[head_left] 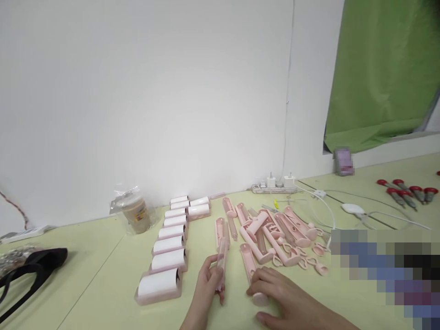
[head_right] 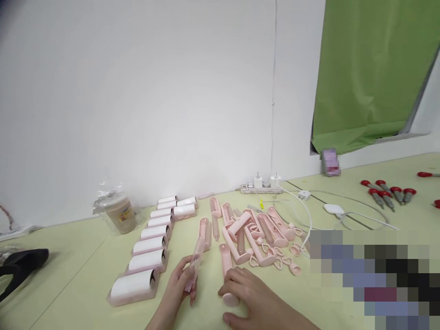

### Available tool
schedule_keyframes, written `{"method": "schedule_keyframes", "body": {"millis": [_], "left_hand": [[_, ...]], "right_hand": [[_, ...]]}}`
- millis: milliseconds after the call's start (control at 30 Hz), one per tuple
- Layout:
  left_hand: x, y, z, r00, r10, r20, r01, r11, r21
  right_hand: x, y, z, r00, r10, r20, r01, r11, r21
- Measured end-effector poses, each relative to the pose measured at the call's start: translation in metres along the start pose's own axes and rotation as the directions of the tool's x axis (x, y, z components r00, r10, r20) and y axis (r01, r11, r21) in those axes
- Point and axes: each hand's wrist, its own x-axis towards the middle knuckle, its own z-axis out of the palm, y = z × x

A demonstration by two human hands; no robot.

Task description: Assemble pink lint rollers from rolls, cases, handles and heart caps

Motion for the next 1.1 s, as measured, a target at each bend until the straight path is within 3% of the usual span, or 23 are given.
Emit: {"method": "schedule_keyframes", "body": {"millis": [200,400,600,667,733,867,967,1100], "left_hand": [[-0.008,-0.002,0.006,0.985,0.145,0.092,-0.145,0.989,-0.004],[-0.017,0.003,0.016,0.972,0.145,0.187,-0.132,0.988,-0.081],[-0.013,0.009,0.015,0.989,0.074,0.132,-0.060,0.993,-0.104],[-0.013,0.010,0.013,0.995,0.068,0.079,-0.067,0.998,-0.009],[-0.015,0.010,0.010,0.994,0.109,-0.005,-0.106,0.972,0.209],[-0.018,0.004,0.009,0.992,0.100,-0.076,-0.028,0.767,0.641],[-0.017,0.000,0.014,0.997,0.073,-0.024,-0.033,0.695,0.718],[-0.025,0.015,0.010,0.982,0.187,0.023,-0.146,0.678,0.720]], "right_hand": [[0.007,0.001,-0.003,0.984,0.043,-0.172,-0.050,0.998,-0.032],[0.029,-0.004,-0.002,0.983,0.084,-0.163,-0.092,0.995,-0.045],[0.033,-0.004,-0.004,0.926,0.286,-0.248,-0.227,0.944,0.241],[0.030,-0.002,-0.004,0.939,0.275,-0.207,-0.227,0.946,0.230],[0.026,0.000,-0.002,0.966,0.216,-0.145,-0.192,0.968,0.158],[0.023,-0.001,0.006,0.995,0.042,-0.087,-0.040,0.999,0.019],[0.024,-0.004,0.011,0.998,-0.042,-0.041,0.042,0.999,0.010],[0.026,-0.007,0.009,0.997,-0.052,-0.062,0.054,0.998,0.024]]}}
